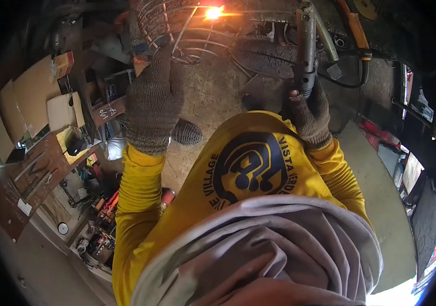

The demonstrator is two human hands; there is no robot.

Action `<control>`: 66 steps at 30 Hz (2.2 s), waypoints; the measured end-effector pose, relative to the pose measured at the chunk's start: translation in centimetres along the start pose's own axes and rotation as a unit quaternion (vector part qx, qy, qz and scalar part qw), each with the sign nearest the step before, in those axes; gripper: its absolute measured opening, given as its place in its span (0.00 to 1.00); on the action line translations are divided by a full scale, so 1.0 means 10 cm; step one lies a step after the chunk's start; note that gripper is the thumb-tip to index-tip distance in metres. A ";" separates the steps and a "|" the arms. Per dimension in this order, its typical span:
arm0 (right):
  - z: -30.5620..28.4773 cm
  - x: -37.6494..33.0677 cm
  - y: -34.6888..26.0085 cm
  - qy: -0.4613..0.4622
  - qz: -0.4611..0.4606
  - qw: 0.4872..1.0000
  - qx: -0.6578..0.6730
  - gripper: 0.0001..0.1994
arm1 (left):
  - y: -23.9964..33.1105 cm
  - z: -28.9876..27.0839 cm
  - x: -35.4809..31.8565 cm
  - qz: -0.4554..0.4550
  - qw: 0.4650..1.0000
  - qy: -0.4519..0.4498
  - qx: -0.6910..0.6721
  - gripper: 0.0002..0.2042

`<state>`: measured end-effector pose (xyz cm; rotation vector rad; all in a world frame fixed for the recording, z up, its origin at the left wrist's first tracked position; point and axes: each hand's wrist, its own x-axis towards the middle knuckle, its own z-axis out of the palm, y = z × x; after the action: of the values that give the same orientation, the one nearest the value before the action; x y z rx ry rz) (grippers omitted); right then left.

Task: The person welds a spherical metal cage by hand using a welding torch. They hold the metal rods in position and apply the torch to create joints, rotating the cage to reach different areas.

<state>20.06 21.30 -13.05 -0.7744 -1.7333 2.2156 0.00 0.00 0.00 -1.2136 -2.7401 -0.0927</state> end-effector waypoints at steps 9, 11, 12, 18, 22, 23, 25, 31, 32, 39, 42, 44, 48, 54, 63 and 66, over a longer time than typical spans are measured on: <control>0.05 0.02 -0.09 -0.012 -0.032 0.996 -0.076 0.23 | -0.12 -0.01 -0.10 0.038 0.989 -0.052 0.131 0.16; 0.07 0.04 -0.07 -0.017 -0.070 0.994 -0.081 0.23 | -0.31 0.03 -0.26 0.150 0.938 -0.030 0.312 0.14; 0.07 0.05 -0.02 -0.015 -0.055 0.998 -0.019 0.24 | -0.21 0.01 -0.25 0.139 0.936 -0.035 0.320 0.12; 0.00 0.09 0.07 -0.037 -0.226 0.937 -0.265 0.24 | -0.20 0.08 -0.38 0.156 0.901 -0.020 0.405 0.11; 0.09 0.05 -0.07 -0.053 -0.076 0.993 0.071 0.19 | -0.16 0.09 -0.31 0.209 0.874 0.038 0.436 0.13; 0.08 0.03 -0.09 -0.051 -0.017 0.994 0.094 0.19 | -0.01 -0.03 -0.19 0.224 0.873 0.031 0.431 0.14; 0.10 0.04 -0.15 -0.031 -0.061 0.996 0.055 0.20 | 0.09 -0.12 -0.09 0.206 0.903 0.011 0.377 0.15; 0.03 0.02 -0.05 -0.013 -0.034 0.990 0.137 0.20 | 0.10 -0.06 0.08 0.047 0.997 0.041 0.033 0.16; 0.02 0.02 -0.02 0.004 -0.035 0.987 0.159 0.18 | 0.05 -0.04 0.06 0.051 0.996 0.023 0.066 0.15; 0.02 0.00 -0.14 -0.036 -0.039 0.995 0.081 0.21 | 0.03 -0.07 0.02 0.054 0.998 -0.015 0.021 0.14; 0.09 0.01 -0.13 -0.004 -0.059 0.996 0.059 0.18 | 0.00 -0.02 0.02 0.017 0.999 0.006 -0.028 0.14; 0.10 0.01 -0.14 0.002 -0.049 0.997 0.054 0.17 | -0.01 0.03 0.02 0.032 0.999 0.035 0.003 0.15; 0.02 0.02 -0.02 -0.005 -0.022 1.000 0.001 0.21 | 0.01 0.03 -0.01 0.007 0.999 0.028 -0.016 0.18; 0.04 0.01 -0.04 -0.002 0.010 1.000 -0.011 0.25 | 0.01 0.02 -0.02 0.006 1.000 0.015 0.003 0.18; 0.07 0.02 -0.08 -0.015 0.036 0.999 0.010 0.22 | 0.02 -0.02 -0.04 -0.034 0.999 -0.040 0.015 0.15; 0.11 0.04 -0.07 -0.015 0.034 0.998 0.044 0.16 | -0.03 -0.02 -0.13 0.089 0.974 -0.035 0.205 0.11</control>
<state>19.09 20.76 -12.32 -0.7935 -1.6326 2.3432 0.63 -1.16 0.03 -1.3435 -2.5107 0.5165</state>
